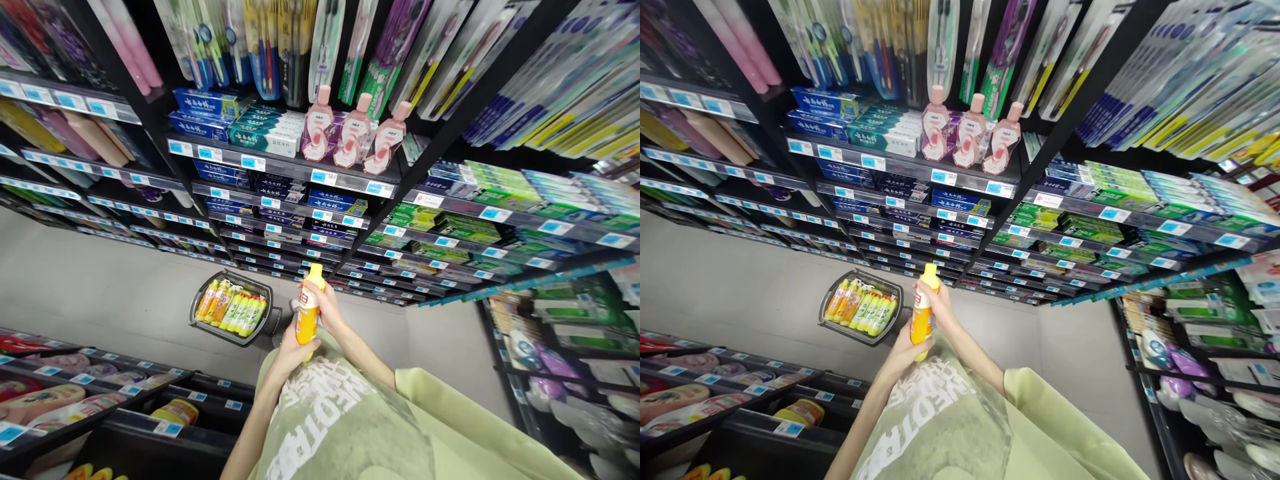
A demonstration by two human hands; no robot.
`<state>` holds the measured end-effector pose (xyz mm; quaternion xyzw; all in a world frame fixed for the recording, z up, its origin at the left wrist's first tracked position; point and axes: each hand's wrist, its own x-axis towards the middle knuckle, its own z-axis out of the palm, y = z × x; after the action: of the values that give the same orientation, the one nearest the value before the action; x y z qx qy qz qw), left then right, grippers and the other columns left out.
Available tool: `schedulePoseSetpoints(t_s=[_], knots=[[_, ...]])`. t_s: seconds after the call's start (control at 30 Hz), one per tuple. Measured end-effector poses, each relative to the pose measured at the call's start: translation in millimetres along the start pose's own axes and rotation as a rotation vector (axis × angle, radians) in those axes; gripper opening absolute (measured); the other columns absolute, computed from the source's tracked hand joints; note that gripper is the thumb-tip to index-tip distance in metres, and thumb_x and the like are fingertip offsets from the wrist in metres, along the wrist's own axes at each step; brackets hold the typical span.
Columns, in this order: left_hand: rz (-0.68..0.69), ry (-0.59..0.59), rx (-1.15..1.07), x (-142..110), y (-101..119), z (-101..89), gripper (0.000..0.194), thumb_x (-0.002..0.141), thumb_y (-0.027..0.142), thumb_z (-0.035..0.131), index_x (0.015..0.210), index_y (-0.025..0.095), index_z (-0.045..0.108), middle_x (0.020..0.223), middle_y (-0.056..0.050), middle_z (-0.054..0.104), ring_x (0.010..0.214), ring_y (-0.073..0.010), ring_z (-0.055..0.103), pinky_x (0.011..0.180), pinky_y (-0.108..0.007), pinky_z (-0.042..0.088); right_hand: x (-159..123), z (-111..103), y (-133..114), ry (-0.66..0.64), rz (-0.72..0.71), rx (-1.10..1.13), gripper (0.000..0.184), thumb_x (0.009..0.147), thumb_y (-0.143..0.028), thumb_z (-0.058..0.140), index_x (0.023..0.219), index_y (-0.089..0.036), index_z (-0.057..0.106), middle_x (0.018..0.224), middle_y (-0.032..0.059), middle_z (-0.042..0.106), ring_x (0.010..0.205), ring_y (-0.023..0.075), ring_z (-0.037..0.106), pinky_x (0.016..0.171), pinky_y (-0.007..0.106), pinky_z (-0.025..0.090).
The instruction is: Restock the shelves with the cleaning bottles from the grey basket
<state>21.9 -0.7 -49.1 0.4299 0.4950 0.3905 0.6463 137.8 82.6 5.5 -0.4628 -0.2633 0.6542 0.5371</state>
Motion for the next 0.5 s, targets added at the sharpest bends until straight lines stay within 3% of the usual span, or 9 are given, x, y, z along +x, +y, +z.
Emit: schedulePoseSetpoints(t_s=[0.1, 0.37, 0.5], knots=[[0.004, 0.024, 0.153, 3, 0, -2.5, 0.05, 0.072, 0.027, 0.084, 0.116, 0.017, 0.062, 0.107, -0.008, 0.068, 0.103, -0.0271, 0.063, 0.097, -0.038, 0.046, 1, -2, 3, 0.084, 0.017, 0.039, 0.037, 0.073, -0.04, 0.088, 0.095, -0.023, 0.064, 0.09, 0.0, 0.075, 0.068, 0.0139, 0.069, 0.06, 0.025, 0.056], [-0.042, 0.007, 0.26, -1, 8, -2.1, 0.047, 0.076, 0.032, 0.081, 0.115, 0.017, 0.058, 0.108, -0.01, 0.069, 0.101, -0.0292, 0.065, 0.093, -0.038, 0.046, 3, -1, 3, 0.109, 0.001, 0.131, 0.04, 0.077, -0.054, 0.081, 0.097, -0.023, 0.065, 0.086, 0.0002, 0.074, 0.064, 0.0164, 0.069, 0.052, 0.027, 0.056], [0.01, 0.085, 0.413, -2, 11, -1.9, 0.046, 0.077, 0.026, 0.078, 0.117, 0.019, 0.056, 0.116, -0.012, 0.067, 0.109, -0.032, 0.064, 0.096, -0.041, 0.045, 7, -6, 1, 0.134, 0.024, 0.201, 0.048, 0.081, -0.067, 0.07, 0.089, -0.021, 0.067, 0.076, 0.0027, 0.073, 0.064, 0.0159, 0.068, 0.055, 0.026, 0.056]])
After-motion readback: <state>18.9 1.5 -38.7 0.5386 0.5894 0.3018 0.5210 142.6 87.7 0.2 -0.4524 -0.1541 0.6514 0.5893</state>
